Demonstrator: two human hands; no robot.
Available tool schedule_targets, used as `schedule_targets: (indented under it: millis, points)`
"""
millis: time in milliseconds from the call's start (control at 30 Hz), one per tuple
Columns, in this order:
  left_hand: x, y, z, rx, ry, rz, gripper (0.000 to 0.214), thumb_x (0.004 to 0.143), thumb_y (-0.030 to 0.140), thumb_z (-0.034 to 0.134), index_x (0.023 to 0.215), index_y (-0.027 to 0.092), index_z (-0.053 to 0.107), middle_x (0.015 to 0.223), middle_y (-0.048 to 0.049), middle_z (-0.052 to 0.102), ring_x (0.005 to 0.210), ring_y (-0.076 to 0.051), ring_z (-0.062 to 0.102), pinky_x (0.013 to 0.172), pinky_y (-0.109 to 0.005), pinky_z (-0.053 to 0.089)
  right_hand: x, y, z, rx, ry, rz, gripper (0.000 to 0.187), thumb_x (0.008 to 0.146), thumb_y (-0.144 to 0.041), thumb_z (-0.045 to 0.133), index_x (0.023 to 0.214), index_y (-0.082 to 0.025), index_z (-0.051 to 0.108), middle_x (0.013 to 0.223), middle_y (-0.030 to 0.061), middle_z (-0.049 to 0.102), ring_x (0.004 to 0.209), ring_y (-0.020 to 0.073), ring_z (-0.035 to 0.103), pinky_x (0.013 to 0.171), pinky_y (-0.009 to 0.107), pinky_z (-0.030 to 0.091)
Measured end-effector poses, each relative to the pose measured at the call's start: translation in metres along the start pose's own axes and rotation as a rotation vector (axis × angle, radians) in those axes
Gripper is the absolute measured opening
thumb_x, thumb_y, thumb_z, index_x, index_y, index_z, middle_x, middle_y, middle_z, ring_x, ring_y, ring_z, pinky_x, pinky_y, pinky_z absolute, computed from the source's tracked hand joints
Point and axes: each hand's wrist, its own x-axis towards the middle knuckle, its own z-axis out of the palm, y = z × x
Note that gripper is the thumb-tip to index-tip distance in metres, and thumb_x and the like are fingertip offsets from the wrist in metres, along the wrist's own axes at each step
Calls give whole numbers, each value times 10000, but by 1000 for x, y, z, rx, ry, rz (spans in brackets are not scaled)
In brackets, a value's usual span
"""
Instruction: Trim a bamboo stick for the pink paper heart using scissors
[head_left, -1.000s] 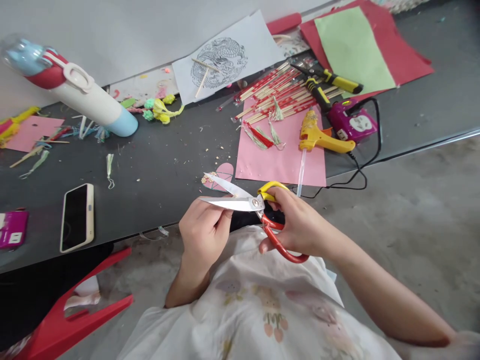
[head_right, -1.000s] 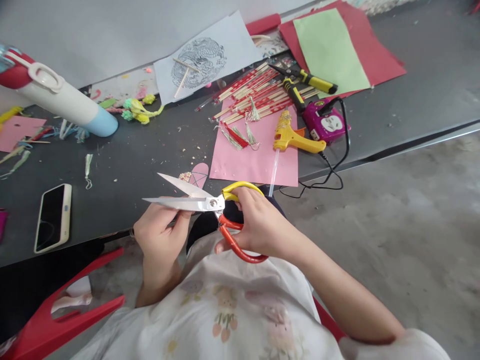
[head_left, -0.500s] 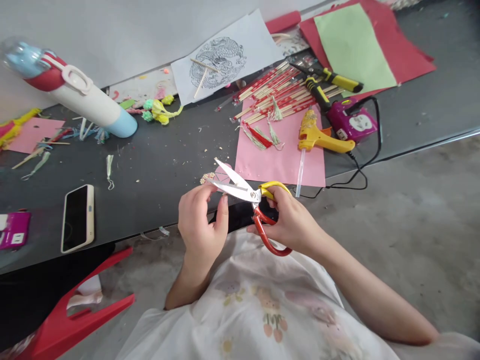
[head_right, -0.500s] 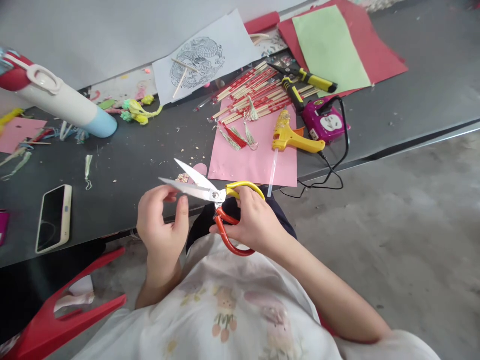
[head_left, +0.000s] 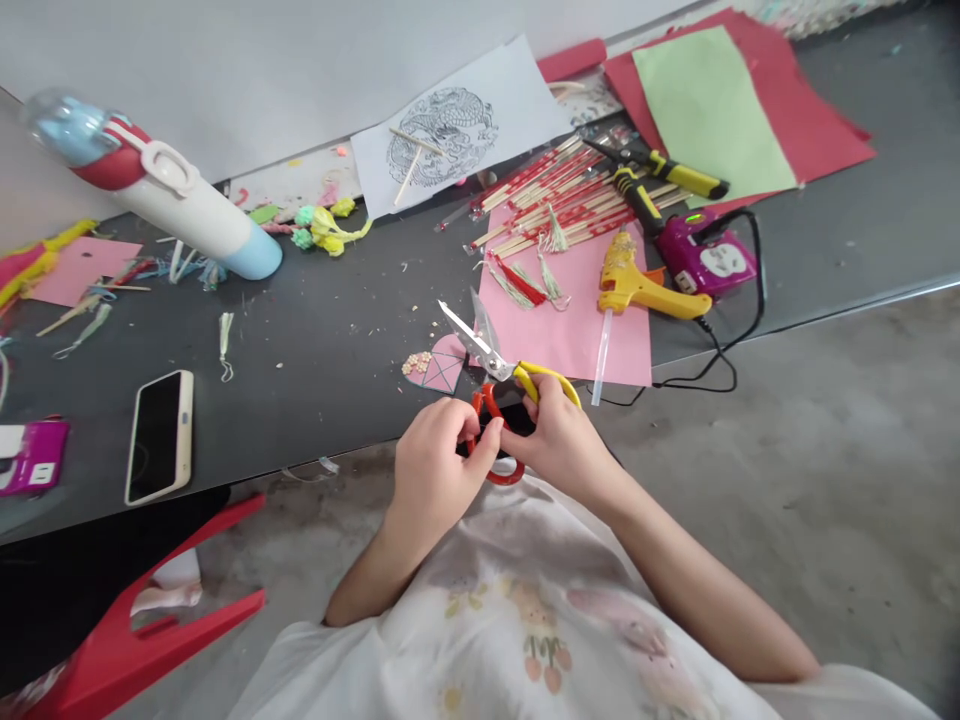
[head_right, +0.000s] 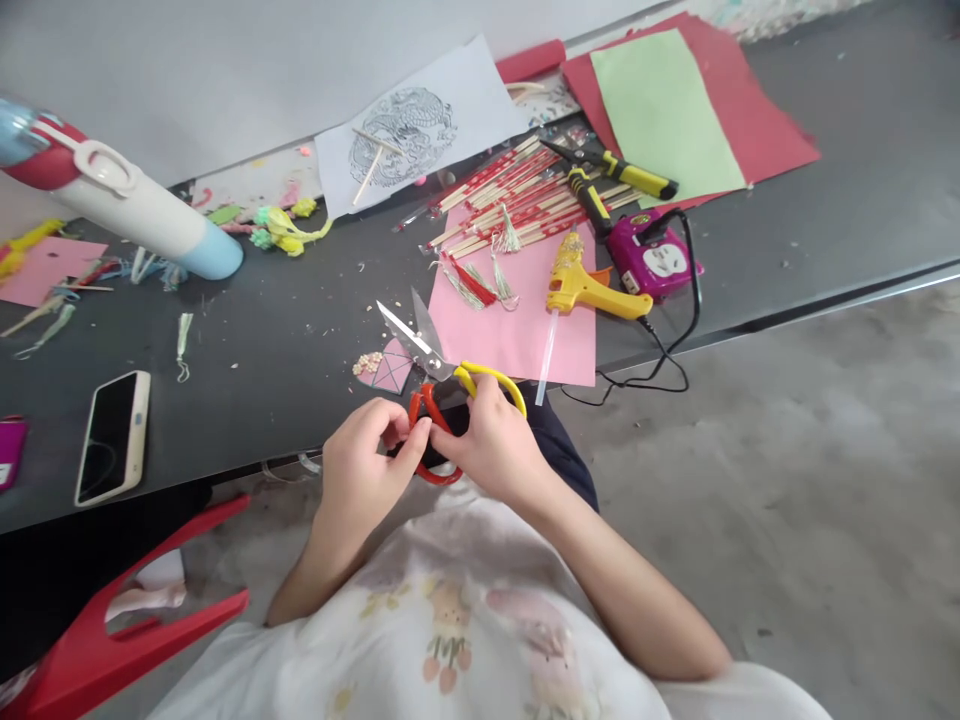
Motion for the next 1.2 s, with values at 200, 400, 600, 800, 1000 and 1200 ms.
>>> schedule_targets:
  millis: [200, 400, 600, 800, 1000, 1200]
  points:
    - [1, -3, 0, -39, -47, -129, 177, 866, 378, 578, 902, 210, 535, 693, 45, 556, 631, -98, 548, 630, -215, 432, -1, 0, -1, -13, 12, 61, 567, 718, -452, 656, 1152, -153, 445, 1023, 147, 655, 932, 299, 652, 728, 428, 531]
    - [0, -8, -4, -266, 1, -50, 109, 904, 292, 542, 985, 221, 559, 827, 19, 641, 710, -88, 613, 670, -184, 488, -4, 3, -3, 153, 2, 111, 660, 642, -437, 741, 1170, -176, 443, 980, 76, 595, 831, 219, 596, 698, 353, 492]
    - [31, -22, -6, 146, 306, 227, 258, 880, 191, 558, 1137, 176, 584, 1113, -108, 614, 1036, -205, 561, 936, -342, 436, -9, 2, -9, 572, -237, 98, 502, 662, -260, 728, 1077, -189, 456, 768, -53, 399, 649, 96, 414, 578, 237, 380]
    - [43, -22, -13, 268, 175, 367, 145, 922, 226, 523, 842, 172, 631, 808, -38, 679, 794, -173, 577, 749, -289, 452, -14, 1, -16, 817, -532, 122, 439, 653, -212, 744, 968, -190, 437, 725, -81, 391, 561, 49, 320, 480, 187, 290]
    - [45, -22, -13, 320, 133, 426, 195, 946, 232, 478, 814, 168, 606, 766, -34, 676, 741, -169, 581, 692, -270, 442, -11, 14, -15, 874, -657, 94, 520, 628, -373, 827, 878, -204, 404, 705, -89, 345, 542, 38, 246, 450, 184, 235]
    - [49, -21, -15, 370, 87, 490, 222, 951, 214, 457, 778, 165, 586, 742, -27, 660, 726, -165, 584, 682, -269, 441, -9, 27, -11, 957, -747, -12, 706, 552, -633, 811, 980, -206, 447, 779, -50, 342, 613, 73, 243, 495, 215, 252]
